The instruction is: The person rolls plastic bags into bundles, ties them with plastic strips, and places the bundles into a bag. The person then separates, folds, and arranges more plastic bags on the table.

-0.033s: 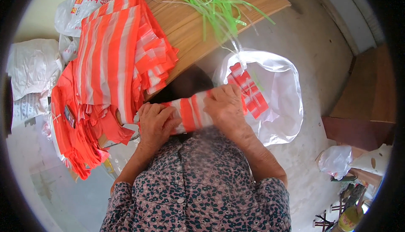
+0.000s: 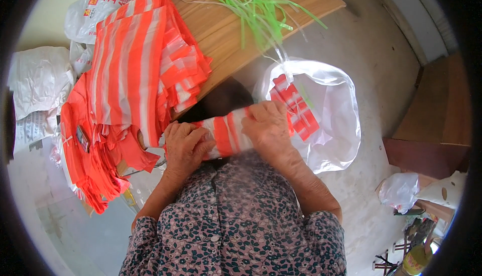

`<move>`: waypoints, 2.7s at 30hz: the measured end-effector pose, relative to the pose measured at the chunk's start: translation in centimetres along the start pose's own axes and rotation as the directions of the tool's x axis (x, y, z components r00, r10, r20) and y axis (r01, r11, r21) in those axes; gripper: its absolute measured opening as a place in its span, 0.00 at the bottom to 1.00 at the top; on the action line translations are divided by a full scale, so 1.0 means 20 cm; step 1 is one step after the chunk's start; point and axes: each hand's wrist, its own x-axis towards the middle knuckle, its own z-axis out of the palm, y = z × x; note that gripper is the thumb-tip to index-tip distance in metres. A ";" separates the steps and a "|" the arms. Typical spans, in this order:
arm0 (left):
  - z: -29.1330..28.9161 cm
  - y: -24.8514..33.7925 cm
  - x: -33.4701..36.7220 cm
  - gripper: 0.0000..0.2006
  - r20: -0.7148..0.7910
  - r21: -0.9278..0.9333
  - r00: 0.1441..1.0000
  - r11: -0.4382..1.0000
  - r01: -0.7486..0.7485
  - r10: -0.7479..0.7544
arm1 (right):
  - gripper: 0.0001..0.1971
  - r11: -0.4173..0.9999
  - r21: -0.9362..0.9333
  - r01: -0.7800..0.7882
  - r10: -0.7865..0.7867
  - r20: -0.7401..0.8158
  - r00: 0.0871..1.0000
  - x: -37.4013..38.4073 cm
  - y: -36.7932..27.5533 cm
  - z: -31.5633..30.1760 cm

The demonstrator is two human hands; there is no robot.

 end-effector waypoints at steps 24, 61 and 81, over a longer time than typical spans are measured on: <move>0.18 -0.05 0.06 0.07 -0.005 0.055 1.000 0.998 -0.012 0.012 | 0.06 0.995 0.017 -0.097 0.098 -0.098 0.990 -0.05 0.05 0.14; 0.15 0.08 -0.01 0.26 0.252 0.113 0.953 0.973 -0.202 0.168 | 0.27 0.997 0.070 0.043 -0.063 0.306 0.950 -0.16 -0.04 0.06; -0.14 0.05 0.07 0.13 0.349 -0.050 0.935 0.998 -0.043 0.058 | 0.12 0.974 -0.202 0.100 0.027 0.545 0.838 0.00 0.01 -0.27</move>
